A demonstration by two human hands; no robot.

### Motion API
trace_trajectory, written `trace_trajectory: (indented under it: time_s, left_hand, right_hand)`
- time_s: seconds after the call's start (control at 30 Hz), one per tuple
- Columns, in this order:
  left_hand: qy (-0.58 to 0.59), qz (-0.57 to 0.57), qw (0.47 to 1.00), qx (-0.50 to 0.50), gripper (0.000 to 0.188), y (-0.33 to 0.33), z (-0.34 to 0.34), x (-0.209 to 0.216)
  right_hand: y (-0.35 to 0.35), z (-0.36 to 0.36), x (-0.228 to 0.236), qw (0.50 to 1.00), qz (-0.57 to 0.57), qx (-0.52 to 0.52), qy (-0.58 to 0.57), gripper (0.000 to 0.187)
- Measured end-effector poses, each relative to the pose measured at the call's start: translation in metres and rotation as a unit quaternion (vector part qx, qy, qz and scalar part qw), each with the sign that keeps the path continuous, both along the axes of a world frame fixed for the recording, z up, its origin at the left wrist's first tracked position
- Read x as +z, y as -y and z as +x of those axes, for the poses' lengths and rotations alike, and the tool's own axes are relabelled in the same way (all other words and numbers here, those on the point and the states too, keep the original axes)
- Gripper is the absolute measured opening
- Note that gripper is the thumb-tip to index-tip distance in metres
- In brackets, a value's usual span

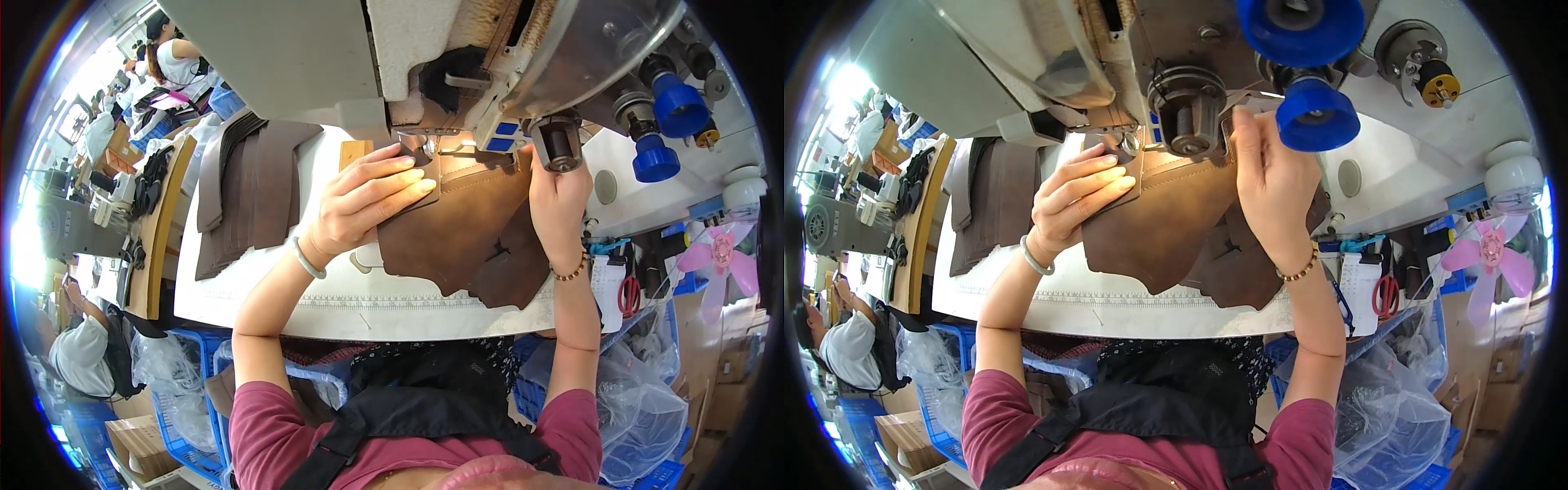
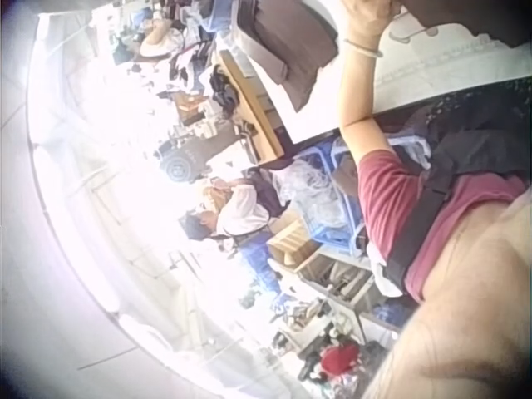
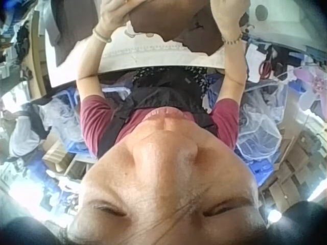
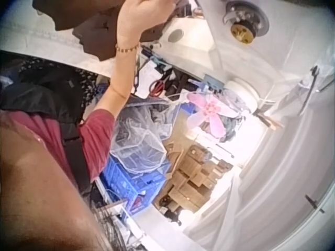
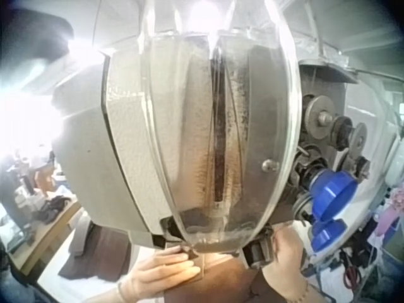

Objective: Sewing pieces of leather together using an industrial sewing machine to form a shoe upper.

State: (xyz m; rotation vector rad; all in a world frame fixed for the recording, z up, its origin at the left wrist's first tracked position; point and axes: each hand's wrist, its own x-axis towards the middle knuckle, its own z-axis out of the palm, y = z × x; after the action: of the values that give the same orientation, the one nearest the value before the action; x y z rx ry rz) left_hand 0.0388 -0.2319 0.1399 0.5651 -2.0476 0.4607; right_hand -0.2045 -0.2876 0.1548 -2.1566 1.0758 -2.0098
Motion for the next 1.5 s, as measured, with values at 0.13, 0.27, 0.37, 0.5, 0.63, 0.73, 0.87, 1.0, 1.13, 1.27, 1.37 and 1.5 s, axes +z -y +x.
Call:
trace_trajectory:
  time_s: [0.13,0.27,0.37,0.5,0.63,0.73,0.87,1.0,1.13,1.27,1.37,1.5]
  left_hand:
    - [0.018,-0.001,1.000,0.010,0.028,-0.001,0.003,0.000]
    - [0.018,-0.003,1.000,0.007,0.028,-0.001,0.001,0.001]
    - [0.007,0.030,1.000,0.005,0.034,-0.003,0.002,-0.001]
    - [-0.032,0.054,0.998,-0.024,0.035,0.003,0.000,-0.004]
    - [-0.018,0.035,0.999,-0.019,0.034,0.004,0.005,-0.003]
    - [-0.022,0.060,0.998,-0.023,0.039,-0.002,0.002,-0.001]
    - [0.001,0.054,0.998,-0.014,0.037,-0.001,0.003,0.001]
    - [0.004,0.056,0.998,-0.016,0.038,-0.001,0.002,0.004]
    - [0.003,0.066,0.998,-0.007,0.038,-0.002,0.003,0.006]
    - [-0.011,0.082,0.996,-0.014,0.040,0.001,0.005,0.005]
    - [-0.025,0.118,0.993,0.001,0.043,-0.002,0.002,0.007]
    - [-0.016,0.141,0.990,0.001,0.049,-0.003,0.004,0.007]
  right_hand:
    - [-0.014,-0.002,0.013,0.971,0.205,0.062,-0.103,0.036]
    - [-0.017,-0.003,0.039,0.912,0.349,0.202,-0.073,0.042]
    - [-0.007,-0.005,0.040,0.850,0.442,0.274,-0.088,0.039]
    - [-0.005,-0.008,0.044,0.833,0.467,0.286,-0.077,0.039]
    - [-0.009,-0.006,0.050,0.822,0.483,0.294,-0.074,0.039]
    - [-0.012,-0.012,0.041,0.846,0.465,0.253,-0.062,0.041]
    - [0.006,-0.027,0.008,0.989,0.121,-0.047,-0.073,0.043]
    - [0.000,-0.023,0.010,0.909,0.399,0.116,0.001,0.039]
    - [0.003,-0.007,0.001,0.860,0.433,0.230,0.138,0.034]
    - [0.008,-0.006,-0.005,0.862,0.421,0.233,0.158,0.032]
    - [0.008,-0.006,-0.003,0.873,0.417,0.215,0.131,0.032]
    - [0.008,-0.007,0.000,0.998,0.049,-0.023,-0.038,0.032]
